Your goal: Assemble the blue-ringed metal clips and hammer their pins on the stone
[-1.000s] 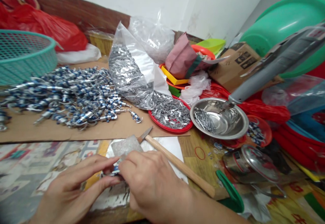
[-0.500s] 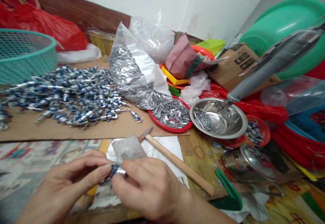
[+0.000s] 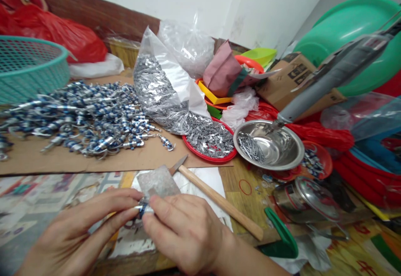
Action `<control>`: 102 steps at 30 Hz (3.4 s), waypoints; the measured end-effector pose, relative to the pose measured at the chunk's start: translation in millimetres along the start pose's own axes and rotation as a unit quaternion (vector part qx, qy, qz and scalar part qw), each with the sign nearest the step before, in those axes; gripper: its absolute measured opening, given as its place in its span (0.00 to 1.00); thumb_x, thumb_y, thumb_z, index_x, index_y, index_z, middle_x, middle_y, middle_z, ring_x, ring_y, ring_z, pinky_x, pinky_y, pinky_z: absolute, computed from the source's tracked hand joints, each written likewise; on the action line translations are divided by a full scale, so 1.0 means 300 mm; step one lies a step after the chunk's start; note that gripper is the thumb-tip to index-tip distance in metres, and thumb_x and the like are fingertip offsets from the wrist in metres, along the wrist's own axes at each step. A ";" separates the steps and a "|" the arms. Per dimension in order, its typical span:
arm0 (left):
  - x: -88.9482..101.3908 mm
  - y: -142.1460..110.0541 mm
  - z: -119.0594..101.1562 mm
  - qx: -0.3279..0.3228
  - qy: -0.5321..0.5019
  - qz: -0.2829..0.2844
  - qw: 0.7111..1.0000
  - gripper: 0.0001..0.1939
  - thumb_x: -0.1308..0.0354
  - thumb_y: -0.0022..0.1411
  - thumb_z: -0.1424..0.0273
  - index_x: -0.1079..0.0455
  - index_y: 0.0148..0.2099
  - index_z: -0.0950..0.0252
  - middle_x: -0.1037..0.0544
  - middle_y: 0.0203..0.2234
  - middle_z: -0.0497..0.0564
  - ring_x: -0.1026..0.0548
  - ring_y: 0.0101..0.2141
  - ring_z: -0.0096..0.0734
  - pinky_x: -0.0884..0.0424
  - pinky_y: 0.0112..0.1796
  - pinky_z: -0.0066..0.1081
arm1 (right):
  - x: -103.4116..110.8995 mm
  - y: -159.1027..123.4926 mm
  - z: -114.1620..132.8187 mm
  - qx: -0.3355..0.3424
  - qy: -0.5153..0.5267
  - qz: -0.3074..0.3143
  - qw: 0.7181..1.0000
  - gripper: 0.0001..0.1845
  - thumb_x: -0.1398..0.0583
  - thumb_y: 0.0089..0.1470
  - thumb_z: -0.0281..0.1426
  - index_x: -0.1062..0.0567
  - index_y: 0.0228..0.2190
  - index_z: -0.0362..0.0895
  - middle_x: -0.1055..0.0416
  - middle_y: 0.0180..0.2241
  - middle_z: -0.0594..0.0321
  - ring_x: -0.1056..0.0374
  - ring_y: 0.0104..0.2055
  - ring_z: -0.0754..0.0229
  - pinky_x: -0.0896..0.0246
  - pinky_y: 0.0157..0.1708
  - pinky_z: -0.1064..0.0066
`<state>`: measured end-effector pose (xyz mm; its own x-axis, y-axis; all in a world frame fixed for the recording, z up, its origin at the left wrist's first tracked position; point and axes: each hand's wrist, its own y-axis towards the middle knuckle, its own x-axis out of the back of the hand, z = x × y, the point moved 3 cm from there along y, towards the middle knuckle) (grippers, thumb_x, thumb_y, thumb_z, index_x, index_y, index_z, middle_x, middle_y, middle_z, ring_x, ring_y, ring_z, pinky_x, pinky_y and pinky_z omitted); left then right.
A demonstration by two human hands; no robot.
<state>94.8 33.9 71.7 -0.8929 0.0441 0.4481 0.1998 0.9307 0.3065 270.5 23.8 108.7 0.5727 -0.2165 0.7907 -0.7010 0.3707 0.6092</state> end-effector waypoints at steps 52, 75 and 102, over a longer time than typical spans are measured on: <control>-0.087 0.001 0.082 0.328 -0.494 0.104 0.799 0.38 0.33 0.49 0.74 0.48 0.59 0.60 0.25 0.27 0.45 0.29 0.28 0.25 0.37 0.30 0.25 | -0.098 0.001 -0.030 -0.132 0.093 0.078 0.984 0.15 0.52 0.59 0.21 0.27 0.37 0.35 0.28 0.29 0.53 0.35 0.31 0.57 0.37 0.30 0.66; -0.084 -0.001 0.066 0.342 -0.496 0.099 0.792 0.39 0.33 0.48 0.72 0.49 0.59 0.59 0.23 0.30 0.47 0.25 0.31 0.31 0.33 0.35 0.30 | -0.089 -0.038 -0.122 -0.340 0.188 -0.052 0.920 0.07 0.45 0.58 0.27 0.26 0.34 0.43 0.29 0.32 0.62 0.32 0.36 0.62 0.37 0.36 0.72; -0.087 0.006 0.066 0.335 -0.489 0.106 0.799 0.41 0.33 0.47 0.73 0.51 0.59 0.58 0.25 0.28 0.44 0.27 0.30 0.28 0.34 0.33 0.28 | 0.102 -0.177 0.011 -0.227 -0.002 0.110 0.968 0.28 0.49 0.58 0.23 0.41 0.59 0.49 0.25 0.36 0.59 0.26 0.33 0.60 0.31 0.31 0.76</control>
<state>110.6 41.7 43.9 -0.8211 0.1848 -0.5400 0.4204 0.8357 -0.3533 323.9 -5.4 100.9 0.4284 -0.0901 0.8991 -0.5470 0.7662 0.3374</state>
